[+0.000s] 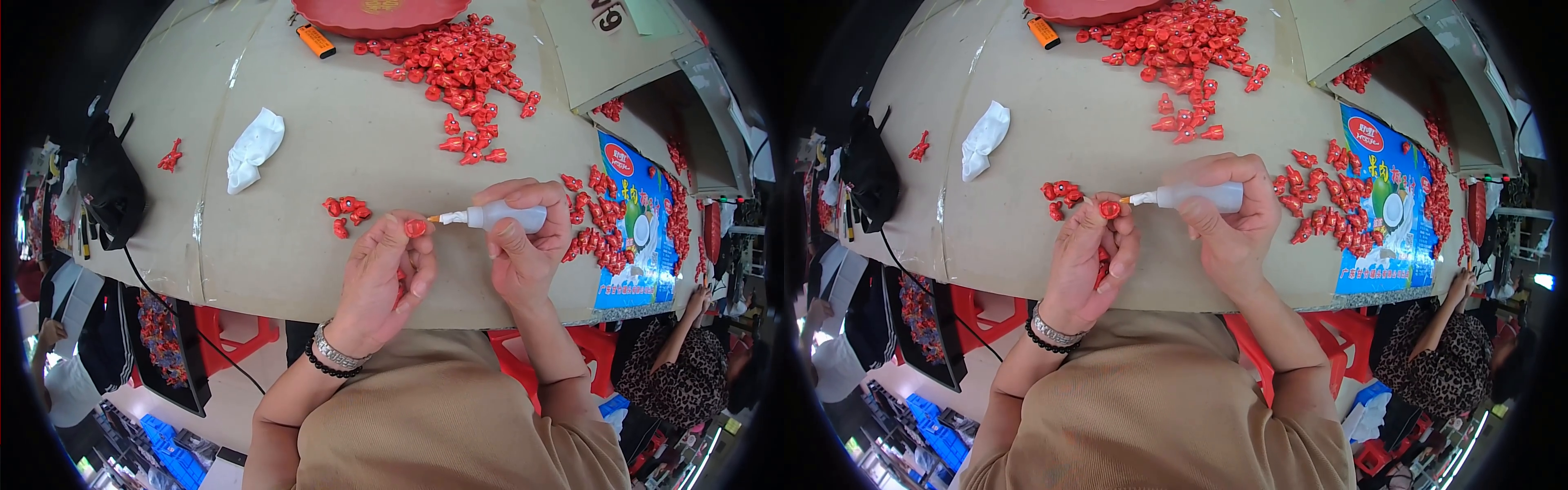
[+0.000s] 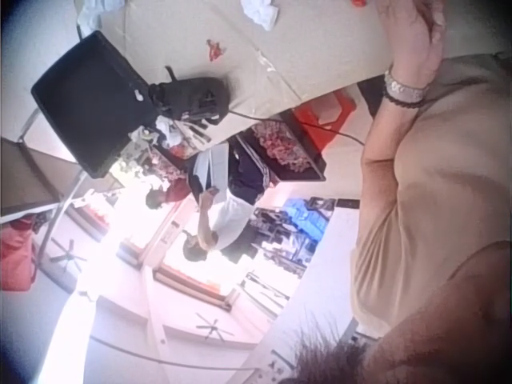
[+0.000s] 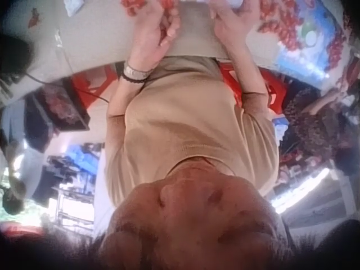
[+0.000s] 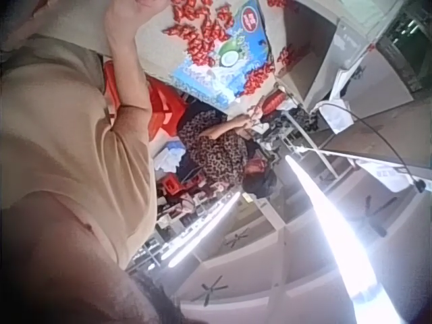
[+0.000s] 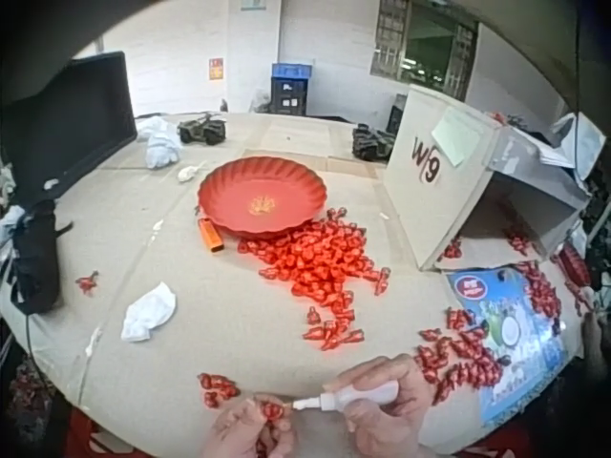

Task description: The person applies glue from a small white bottle onto small red components.

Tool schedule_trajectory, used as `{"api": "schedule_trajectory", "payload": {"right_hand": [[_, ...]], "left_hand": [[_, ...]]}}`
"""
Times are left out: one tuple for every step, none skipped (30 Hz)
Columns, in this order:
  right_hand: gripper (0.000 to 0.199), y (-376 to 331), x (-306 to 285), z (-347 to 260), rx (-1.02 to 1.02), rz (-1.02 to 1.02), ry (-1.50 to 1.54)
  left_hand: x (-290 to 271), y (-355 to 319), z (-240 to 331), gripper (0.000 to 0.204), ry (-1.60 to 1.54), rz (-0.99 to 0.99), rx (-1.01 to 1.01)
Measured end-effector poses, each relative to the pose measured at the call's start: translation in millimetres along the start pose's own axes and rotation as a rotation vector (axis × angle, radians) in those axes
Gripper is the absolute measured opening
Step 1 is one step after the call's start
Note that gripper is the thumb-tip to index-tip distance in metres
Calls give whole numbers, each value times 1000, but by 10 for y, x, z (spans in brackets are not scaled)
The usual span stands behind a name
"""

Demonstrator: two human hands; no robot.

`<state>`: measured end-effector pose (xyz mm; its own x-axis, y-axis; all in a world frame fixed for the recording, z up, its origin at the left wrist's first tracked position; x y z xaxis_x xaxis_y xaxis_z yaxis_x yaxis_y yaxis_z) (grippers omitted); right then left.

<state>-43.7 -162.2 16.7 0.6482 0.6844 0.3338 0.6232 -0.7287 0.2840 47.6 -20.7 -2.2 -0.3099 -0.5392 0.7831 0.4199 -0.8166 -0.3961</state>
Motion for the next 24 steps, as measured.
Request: {"api": "schedule_trajectory", "payload": {"right_hand": [[25, -2, 1, -2, 0, 0, 0], [25, -1, 3, -7, 6, 6, -8], [25, 1, 6, -10, 12, 11, -15], [25, 4, 6, -13, 13, 11, -15], [23, 3, 4, -22, 12, 11, 13], [22, 0, 1, -28, 10, 10, 41], [22, -2, -5, -28, 9, 10, 41], [22, 0, -11, -25, 7, 3, 56], [22, 2, -15, -20, 5, -4, 71], [22, 3, -16, -15, 6, -4, 71], [22, 4, -18, -10, -6, -19, 74], [22, 5, -19, -9, -19, -34, 76], [22, 1, -18, -11, -19, -34, 76], [24, -6, -14, -11, -15, -20, 46], [27, -11, -11, -10, -11, -6, 17], [27, -11, -6, -7, -11, -6, 17], [27, -10, -1, -5, -13, -12, 18], [27, -10, 4, -3, -15, -18, 19], [27, -12, 8, -3, -15, -18, 19], [27, -15, 11, -3, -12, -17, 9], [27, -18, 14, -4, -8, -16, -2], [27, -18, 16, -7, -8, -16, -2], [27, -17, 20, -11, -2, -20, -2], [27, -18, 22, -14, 4, -24, -2]], "left_hand": [[0, 0, 1, 33, 4, -6, 2], [0, 1, 3, 33, 7, -11, 3], [1, 3, 3, 33, 6, -10, 3], [2, 5, 2, 33, 1, -4, 7], [2, 4, -1, 34, -4, -1, 12], [-5, 4, 0, 34, -4, -3, 13], [-18, 7, 2, 34, -17, -7, 0], [-24, 11, 4, 34, -29, -8, -14], [-20, 13, 2, 34, -30, -7, -15], [-12, 15, 1, 33, -34, -5, 8], [-6, 17, 1, 33, -39, -2, 30], [4, 15, 8, 33, -39, -2, 30], [19, 13, 20, 33, -40, 13, 30], [24, 10, 27, 32, -41, 29, 30], [22, 11, 26, 32, -41, 30, 30], [20, 12, 24, 32, -44, 23, 34], [18, 14, 20, 32, -48, 15, 39], [5, 17, 16, 32, -48, 15, 38], [-14, 20, 10, 32, -57, 8, 24], [-24, 21, 5, 32, -66, 1, 10], [-23, 20, 3, 32, -67, 1, 10], [-20, 20, 0, 32, -67, 3, 5], [-18, 18, -2, 32, -67, 5, 0], [-16, 17, -2, 32, -67, 6, 0]]}}
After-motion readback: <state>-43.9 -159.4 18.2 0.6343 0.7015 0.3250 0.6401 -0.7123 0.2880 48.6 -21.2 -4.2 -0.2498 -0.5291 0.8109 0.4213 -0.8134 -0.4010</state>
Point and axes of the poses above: each hand's wrist, its own y-axis towards the middle knuckle, its own x-axis out of the palm, z = x × y, the point moved 1 cm from there along y, towards the middle knuckle, and after that the axes turned 5 degrees about z, right-handed, at the moved point
